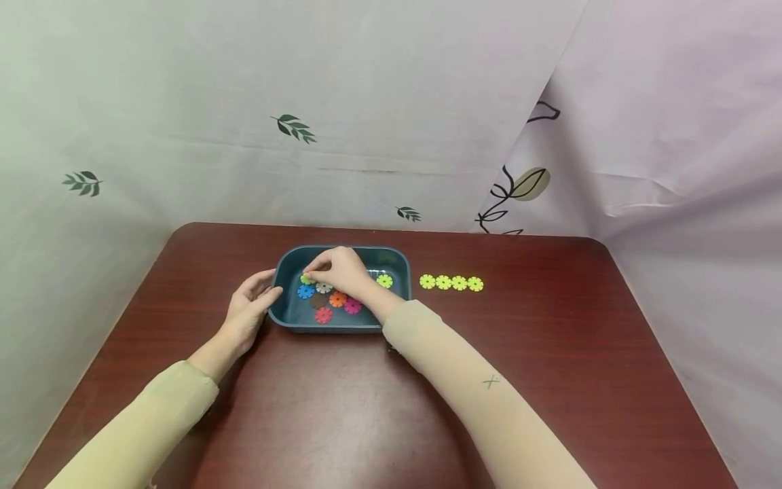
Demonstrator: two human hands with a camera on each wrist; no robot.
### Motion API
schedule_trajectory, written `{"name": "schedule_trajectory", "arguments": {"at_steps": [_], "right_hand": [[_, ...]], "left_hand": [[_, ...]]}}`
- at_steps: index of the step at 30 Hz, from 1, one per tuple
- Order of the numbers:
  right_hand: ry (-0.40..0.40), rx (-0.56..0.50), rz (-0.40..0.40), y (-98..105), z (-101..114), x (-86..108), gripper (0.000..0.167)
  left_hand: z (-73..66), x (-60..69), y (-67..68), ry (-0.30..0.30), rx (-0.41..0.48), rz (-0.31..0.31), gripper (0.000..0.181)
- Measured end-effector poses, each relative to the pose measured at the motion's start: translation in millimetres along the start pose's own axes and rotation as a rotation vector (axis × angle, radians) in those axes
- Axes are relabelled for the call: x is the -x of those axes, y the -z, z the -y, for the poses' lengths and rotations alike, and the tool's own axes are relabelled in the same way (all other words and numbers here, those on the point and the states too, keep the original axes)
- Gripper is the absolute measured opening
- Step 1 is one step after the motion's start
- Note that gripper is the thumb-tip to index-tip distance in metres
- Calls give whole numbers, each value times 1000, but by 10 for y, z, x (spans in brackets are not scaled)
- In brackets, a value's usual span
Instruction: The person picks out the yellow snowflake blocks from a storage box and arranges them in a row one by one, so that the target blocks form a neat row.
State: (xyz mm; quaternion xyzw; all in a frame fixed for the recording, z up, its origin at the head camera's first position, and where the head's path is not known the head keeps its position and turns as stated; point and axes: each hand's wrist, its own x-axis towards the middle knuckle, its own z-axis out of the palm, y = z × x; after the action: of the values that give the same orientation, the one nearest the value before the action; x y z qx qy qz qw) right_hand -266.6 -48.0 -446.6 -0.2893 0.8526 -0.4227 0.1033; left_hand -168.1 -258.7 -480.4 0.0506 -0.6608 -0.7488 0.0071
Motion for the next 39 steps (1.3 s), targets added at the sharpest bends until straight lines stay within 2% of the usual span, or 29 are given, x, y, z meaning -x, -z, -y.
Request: {"name": "schedule_trajectory", "arguments": {"at_steps": [11,23,39], "right_hand": [[35,-38,-18,117,87,87,13],[12,-43,-49,368,151,342,11],[-41,-11,-157,597,15,538,12]], "left_hand": [[-18,2,-8,13,-13,-6,29],[-17,1,6,16,-29,-17,29],[-16,-6,0,0,-11,-7,29]]}}
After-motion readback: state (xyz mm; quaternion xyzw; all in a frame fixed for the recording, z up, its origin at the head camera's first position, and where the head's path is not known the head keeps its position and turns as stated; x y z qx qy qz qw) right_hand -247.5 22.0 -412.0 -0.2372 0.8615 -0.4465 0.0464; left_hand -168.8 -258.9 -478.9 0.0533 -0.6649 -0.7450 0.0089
